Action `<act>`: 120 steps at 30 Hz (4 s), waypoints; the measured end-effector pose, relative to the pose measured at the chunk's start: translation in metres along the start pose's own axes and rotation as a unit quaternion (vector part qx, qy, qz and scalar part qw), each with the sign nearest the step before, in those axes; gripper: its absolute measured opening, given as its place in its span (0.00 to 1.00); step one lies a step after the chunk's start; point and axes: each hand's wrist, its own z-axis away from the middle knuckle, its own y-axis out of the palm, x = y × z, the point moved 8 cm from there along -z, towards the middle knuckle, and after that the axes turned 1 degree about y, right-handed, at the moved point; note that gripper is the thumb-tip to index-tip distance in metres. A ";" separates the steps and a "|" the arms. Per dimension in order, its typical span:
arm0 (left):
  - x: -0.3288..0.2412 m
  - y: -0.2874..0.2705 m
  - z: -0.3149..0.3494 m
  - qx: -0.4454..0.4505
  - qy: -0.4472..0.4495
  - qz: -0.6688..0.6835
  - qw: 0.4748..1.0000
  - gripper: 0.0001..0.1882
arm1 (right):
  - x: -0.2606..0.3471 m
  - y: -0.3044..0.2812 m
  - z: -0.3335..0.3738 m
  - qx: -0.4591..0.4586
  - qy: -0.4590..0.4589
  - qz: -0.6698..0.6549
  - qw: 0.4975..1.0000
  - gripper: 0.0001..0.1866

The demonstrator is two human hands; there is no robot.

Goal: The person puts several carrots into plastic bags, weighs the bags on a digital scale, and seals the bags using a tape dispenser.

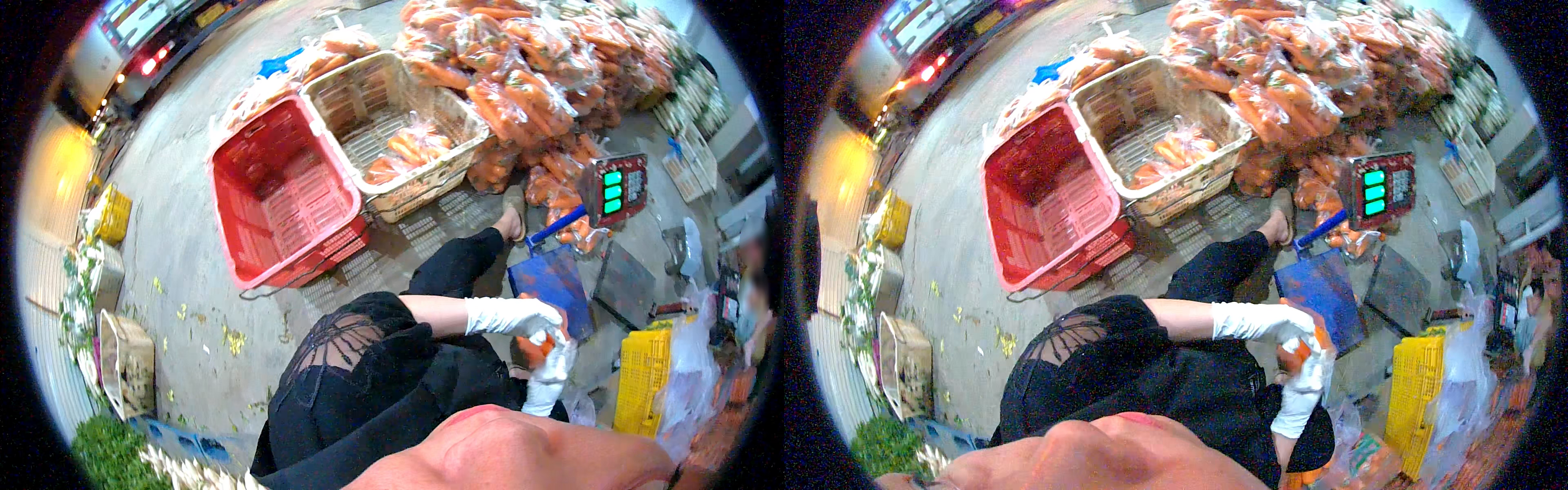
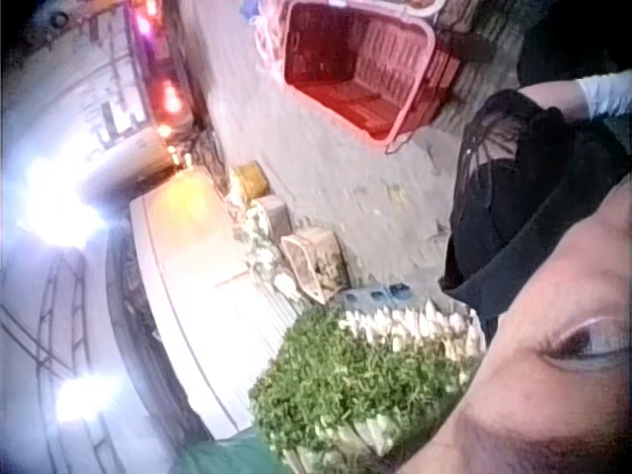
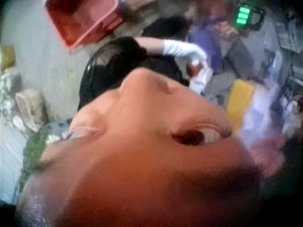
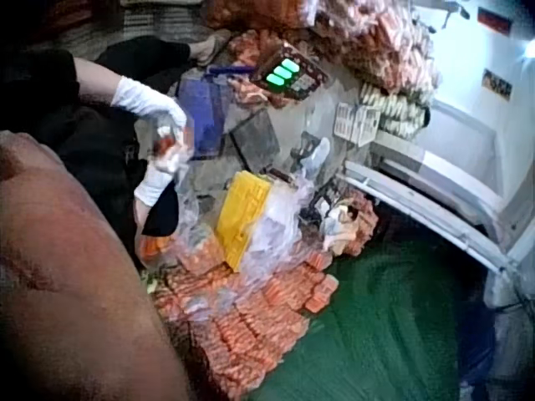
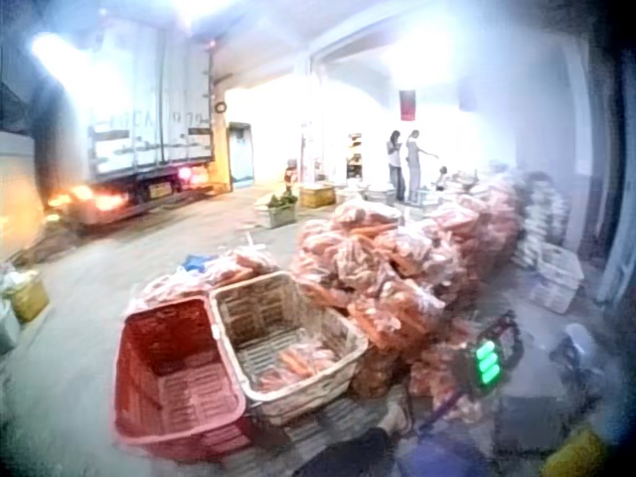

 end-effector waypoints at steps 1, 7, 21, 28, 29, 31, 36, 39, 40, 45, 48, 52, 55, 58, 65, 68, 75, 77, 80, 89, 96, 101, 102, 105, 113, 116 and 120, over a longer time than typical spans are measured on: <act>0.004 0.001 -0.001 -0.004 0.001 0.045 0.999 0.11 | 0.009 -0.001 -0.003 0.019 0.027 -0.183 0.983 0.34; 0.021 0.012 0.037 0.098 -0.022 -0.261 0.960 0.10 | 0.044 0.008 0.001 0.006 0.203 -0.817 0.540 0.31; 0.028 -0.020 0.044 0.003 -0.133 -0.605 0.785 0.09 | 0.062 0.021 -0.009 0.045 0.205 -0.815 0.539 0.25; -0.014 -0.011 0.041 0.004 -0.058 -0.585 0.809 0.09 | 0.065 0.035 -0.015 0.051 0.220 -0.833 0.505 0.24; -0.022 -0.011 0.045 0.005 -0.042 -0.552 0.833 0.09 | 0.064 0.035 -0.016 0.050 0.222 -0.835 0.500 0.24; -0.035 -0.016 0.057 0.003 -0.023 -0.424 0.906 0.10 | 0.064 0.035 -0.017 0.049 0.224 -0.845 0.483 0.23; -0.032 -0.024 0.088 0.018 -0.086 -0.107 0.990 0.11 | 0.064 0.029 -0.015 0.030 0.242 -0.858 0.452 0.23; -0.028 0.009 0.081 0.056 -0.086 -0.089 0.991 0.11 | 0.056 0.028 -0.012 -0.003 0.268 -0.862 0.430 0.24; -0.031 0.023 0.077 0.070 -0.075 -0.098 0.990 0.12 | 0.049 0.028 -0.010 -0.030 0.288 -0.864 0.411 0.24; -0.105 0.018 0.063 -0.041 0.023 0.047 0.998 0.15 | 0.043 0.021 -0.004 0.150 0.223 -0.742 0.614 0.13; -0.114 -0.029 0.066 -0.184 -0.057 0.206 0.959 0.18 | 0.012 0.020 0.028 0.225 0.312 -0.440 0.811 0.09; -0.120 -0.011 0.042 -0.086 0.156 0.062 0.982 0.07 | 0.053 0.003 0.019 0.177 0.110 -0.875 0.436 0.12; -0.112 0.041 0.042 0.104 0.227 -0.042 0.967 0.07 | 0.033 0.004 -0.003 0.041 0.100 -0.704 0.702 0.19; -0.110 0.054 0.050 0.098 0.197 -0.142 0.965 0.08 | 0.032 0.018 -0.015 0.091 0.181 -0.681 0.704 0.35; -0.104 0.064 0.077 0.083 0.125 -0.229 0.962 0.19 | 0.057 0.001 -0.015 0.089 0.110 -0.877 0.459 0.47; -0.092 0.067 0.084 0.010 0.031 -0.342 0.939 0.15 | 0.057 0.010 -0.013 0.063 0.154 -0.873 0.458 0.47; -0.085 0.078 0.103 0.002 0.004 -0.417 0.909 0.13 | 0.043 0.022 -0.011 -0.108 0.312 -0.849 0.413 0.49; -0.078 0.073 0.099 0.013 0.013 -0.403 0.915 0.13 | 0.047 0.023 -0.013 -0.105 0.296 -0.863 0.395 0.48; -0.066 0.060 0.093 0.026 0.025 -0.383 0.923 0.13 | 0.042 0.029 -0.009 -0.118 0.301 -0.891 0.320 0.47; -0.076 0.031 0.116 -0.026 0.017 -0.418 0.908 0.14 | 0.055 0.045 0.003 0.113 0.277 -0.866 0.400 0.32; -0.084 0.009 0.113 -0.017 0.110 -0.460 0.881 0.14 | 0.064 0.039 -0.013 0.100 0.230 -0.882 0.400 0.34; -0.055 -0.004 0.116 -0.012 -0.098 -0.077 0.992 0.10 | 0.084 0.009 -0.029 0.200 0.028 -0.912 0.358 0.36; -0.054 0.010 0.120 0.059 -0.137 -0.093 0.984 0.10 | 0.088 -0.004 -0.032 0.227 -0.047 -0.913 0.337 0.36; -0.077 0.029 0.118 0.047 -0.110 0.092 0.989 0.12 | 0.050 0.014 -0.030 0.107 0.171 -0.898 0.391 0.22; -0.060 -0.026 0.083 -0.112 -0.055 0.075 0.989 0.18 | 0.012 -0.020 -0.018 0.145 0.196 -0.572 0.783 0.15; -0.022 -0.041 0.066 -0.132 -0.071 -0.047 0.988 0.18 | 0.016 -0.007 -0.024 0.145 0.218 -0.505 0.822 0.15; -0.003 -0.061 0.068 -0.151 -0.123 -0.305 0.932 0.18 | 0.010 0.022 -0.030 0.132 0.240 -0.523 0.807 0.13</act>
